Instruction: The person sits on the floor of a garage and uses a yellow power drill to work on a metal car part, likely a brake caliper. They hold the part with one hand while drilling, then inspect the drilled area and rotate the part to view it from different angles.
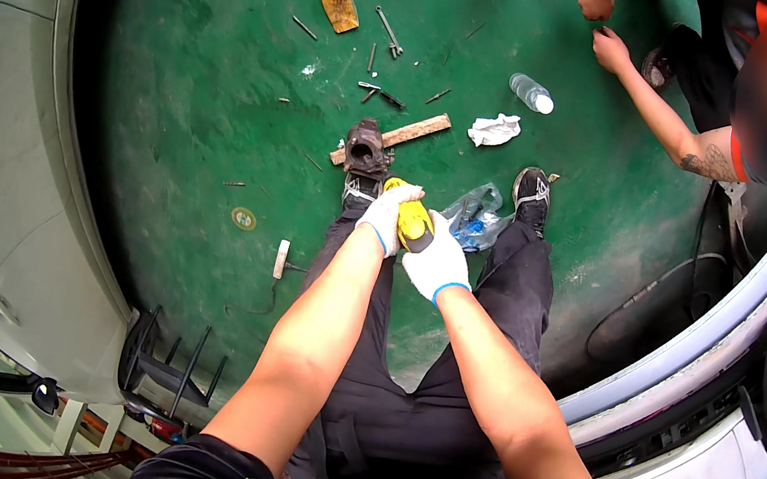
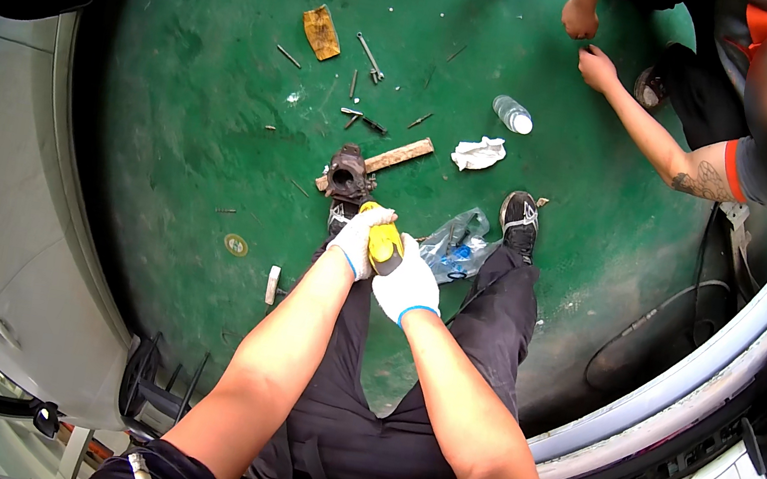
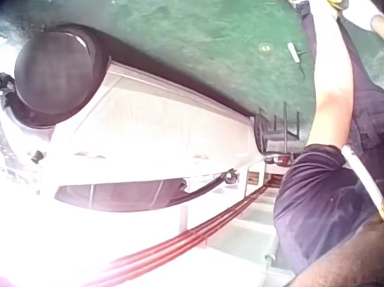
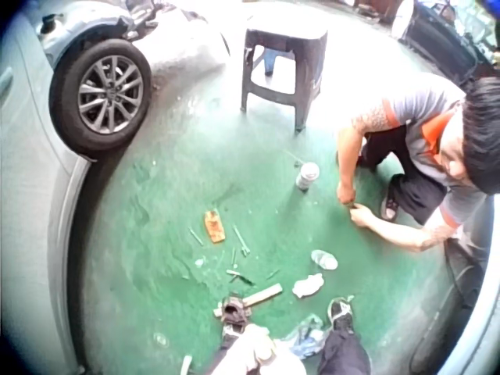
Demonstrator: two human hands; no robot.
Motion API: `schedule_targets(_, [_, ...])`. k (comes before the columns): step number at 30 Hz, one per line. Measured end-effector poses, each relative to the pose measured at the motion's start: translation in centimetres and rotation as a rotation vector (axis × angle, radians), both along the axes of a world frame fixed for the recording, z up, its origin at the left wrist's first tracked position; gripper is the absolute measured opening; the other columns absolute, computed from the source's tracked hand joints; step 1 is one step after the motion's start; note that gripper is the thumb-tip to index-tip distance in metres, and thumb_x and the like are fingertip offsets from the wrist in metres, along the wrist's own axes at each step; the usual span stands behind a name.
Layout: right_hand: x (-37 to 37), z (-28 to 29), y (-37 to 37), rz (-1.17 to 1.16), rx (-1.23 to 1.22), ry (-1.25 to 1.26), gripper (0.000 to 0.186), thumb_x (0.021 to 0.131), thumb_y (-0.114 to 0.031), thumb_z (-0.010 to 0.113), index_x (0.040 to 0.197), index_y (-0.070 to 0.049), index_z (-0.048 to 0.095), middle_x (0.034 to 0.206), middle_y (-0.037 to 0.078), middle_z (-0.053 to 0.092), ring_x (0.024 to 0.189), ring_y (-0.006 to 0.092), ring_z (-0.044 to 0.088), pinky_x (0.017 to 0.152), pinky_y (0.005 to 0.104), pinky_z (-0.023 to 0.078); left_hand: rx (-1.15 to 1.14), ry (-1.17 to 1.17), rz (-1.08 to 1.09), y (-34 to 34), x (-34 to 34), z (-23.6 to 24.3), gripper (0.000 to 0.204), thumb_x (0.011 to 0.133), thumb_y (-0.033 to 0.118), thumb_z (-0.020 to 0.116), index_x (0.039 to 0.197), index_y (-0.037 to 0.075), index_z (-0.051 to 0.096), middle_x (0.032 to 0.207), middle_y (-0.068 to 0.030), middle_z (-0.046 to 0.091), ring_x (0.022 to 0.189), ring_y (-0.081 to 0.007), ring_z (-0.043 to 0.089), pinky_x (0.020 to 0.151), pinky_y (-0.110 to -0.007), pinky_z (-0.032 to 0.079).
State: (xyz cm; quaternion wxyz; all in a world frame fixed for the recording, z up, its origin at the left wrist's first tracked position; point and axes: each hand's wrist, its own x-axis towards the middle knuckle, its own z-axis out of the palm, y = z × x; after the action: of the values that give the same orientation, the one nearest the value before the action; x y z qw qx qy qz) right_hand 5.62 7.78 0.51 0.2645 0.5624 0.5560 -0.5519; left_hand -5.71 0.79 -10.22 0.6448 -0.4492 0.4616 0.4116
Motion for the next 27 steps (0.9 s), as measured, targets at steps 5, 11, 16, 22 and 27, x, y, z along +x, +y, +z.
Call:
schedule_targets(5, [-1.5, 1.1, -0.8, -0.078, 0.021, -0.058, 0.078, 0.084, -0.019, 0.069, 0.155, -0.007, 0.042, 0.137, 0.027, 0.066, 0.127, 0.0431, 0.064, 0.107, 0.047, 0.051, -0.007, -0.053, -0.043, -0.5, -0.7, 0.0, 0.037, 0.085, 0.022, 0.078, 0.115, 0.011, 0.058, 0.101, -0.0142, 0.065, 0.089, -0.0337, 0.067, 0.081, -0.052, 0.059])
schedule_targets(11, [-2.6, 1.8, -1.9, -0.132, -0.005, -0.108, 0.077, 0.086, -0.023, 0.068, 0.157, -0.01, 0.041, 0.134, 0.026, 0.068, 0.125, 0.0439, 0.065, 0.106, 0.0489, 0.052, 0.035, -0.09, -0.112, -1.9, -1.3, -0.6, 0.041, 0.087, 0.028, 0.081, 0.118, 0.011, 0.059, 0.103, -0.0154, 0.066, 0.09, -0.0342, 0.068, 0.081, -0.054, 0.06])
schedule_targets(16, [-1.7, 1.5, -1.4, -0.147, 0.006, -0.072, 0.076, 0.084, -0.017, 0.068, 0.156, -0.009, 0.044, 0.134, 0.026, 0.068, 0.124, 0.0437, 0.065, 0.106, 0.0477, 0.052, -0.162, 0.489, -0.576, -3.9, -4.8, -5.6, 0.054, 0.097, 0.038, 0.071, 0.143, 0.019, 0.049, 0.097, -0.0109, 0.067, 0.079, -0.0284, 0.065, 0.068, -0.046, 0.057])
schedule_targets(22, [-1.3, 1.3, -0.7, -0.141, -0.067, -0.055, 0.077, 0.085, -0.017, 0.066, 0.157, -0.01, 0.042, 0.133, 0.027, 0.068, 0.124, 0.0437, 0.065, 0.106, 0.0483, 0.052, -0.131, 0.296, -1.077, -2.9, -13.3, -5.9, 0.058, 0.1, 0.024, 0.057, 0.155, 0.032, 0.041, 0.083, -0.0046, 0.063, 0.061, -0.0201, 0.06, 0.052, -0.039, 0.05])
schedule_targets(27, [-0.2, 1.1, 0.1, -0.165, -0.069, -0.087, 0.078, 0.085, -0.019, 0.068, 0.158, -0.009, 0.042, 0.132, 0.027, 0.069, 0.123, 0.0444, 0.066, 0.106, 0.0486, 0.052, -0.19, 0.234, -0.805, 2.0, -6.8, -0.3, 0.06, 0.103, 0.049, 0.06, 0.152, 0.017, 0.051, 0.125, -0.014, 0.069, 0.104, -0.0331, 0.071, 0.09, -0.053, 0.058])
